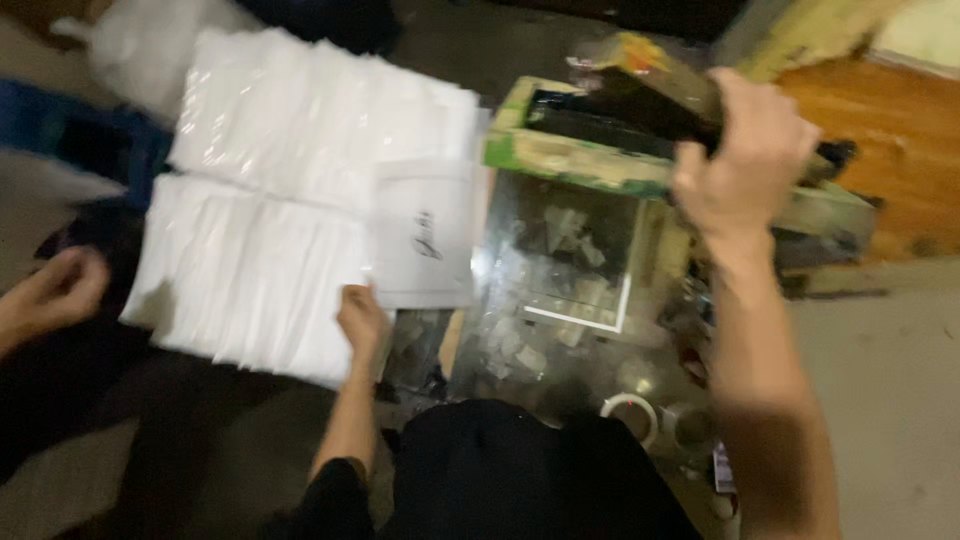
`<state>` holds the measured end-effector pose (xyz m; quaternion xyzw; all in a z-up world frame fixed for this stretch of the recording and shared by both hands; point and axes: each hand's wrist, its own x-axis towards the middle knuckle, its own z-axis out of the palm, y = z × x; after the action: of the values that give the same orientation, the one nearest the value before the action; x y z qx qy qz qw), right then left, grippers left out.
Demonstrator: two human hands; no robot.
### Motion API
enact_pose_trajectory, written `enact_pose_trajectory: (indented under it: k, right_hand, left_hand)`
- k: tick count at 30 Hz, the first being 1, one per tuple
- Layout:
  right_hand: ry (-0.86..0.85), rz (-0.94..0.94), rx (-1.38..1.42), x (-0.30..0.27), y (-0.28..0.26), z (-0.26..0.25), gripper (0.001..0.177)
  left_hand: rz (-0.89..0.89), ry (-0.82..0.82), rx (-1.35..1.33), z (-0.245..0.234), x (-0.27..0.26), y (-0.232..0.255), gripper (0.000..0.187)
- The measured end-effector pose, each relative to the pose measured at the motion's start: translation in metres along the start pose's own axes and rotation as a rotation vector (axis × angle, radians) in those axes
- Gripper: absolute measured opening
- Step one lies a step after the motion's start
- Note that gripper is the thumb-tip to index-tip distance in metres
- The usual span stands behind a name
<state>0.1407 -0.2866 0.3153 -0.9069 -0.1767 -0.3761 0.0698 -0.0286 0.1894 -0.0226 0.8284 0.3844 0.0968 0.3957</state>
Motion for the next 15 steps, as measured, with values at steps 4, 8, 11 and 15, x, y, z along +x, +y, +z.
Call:
enact_pose_trajectory:
  k: [4,8,11,15]
  right_hand:
    - [0.037,-0.012,-0.087,-0.007,0.006,0.009,0.059]
    - [-0.002,0.02,-0.004,-0.007,-0.001,0.002,0.061]
    - [-0.004,0.039,-0.019,-0.009,-0.004,0.001,0.06]
    - [-0.005,0.063,-0.033,-0.01,-0.004,0.004,0.066]
  left_hand:
    - [0.109,0.214,0.027,-0.081,0.086,-0.047,0.031]
    - [-0.065,0.091,0.667,-0.077,0.068,0.077,0.071]
    - [0.287,-0.026,0.763,0.031,0.079,0.092,0.079]
    - [0.838,-0.394,0.599,0.132,0.057,0.131,0.087]
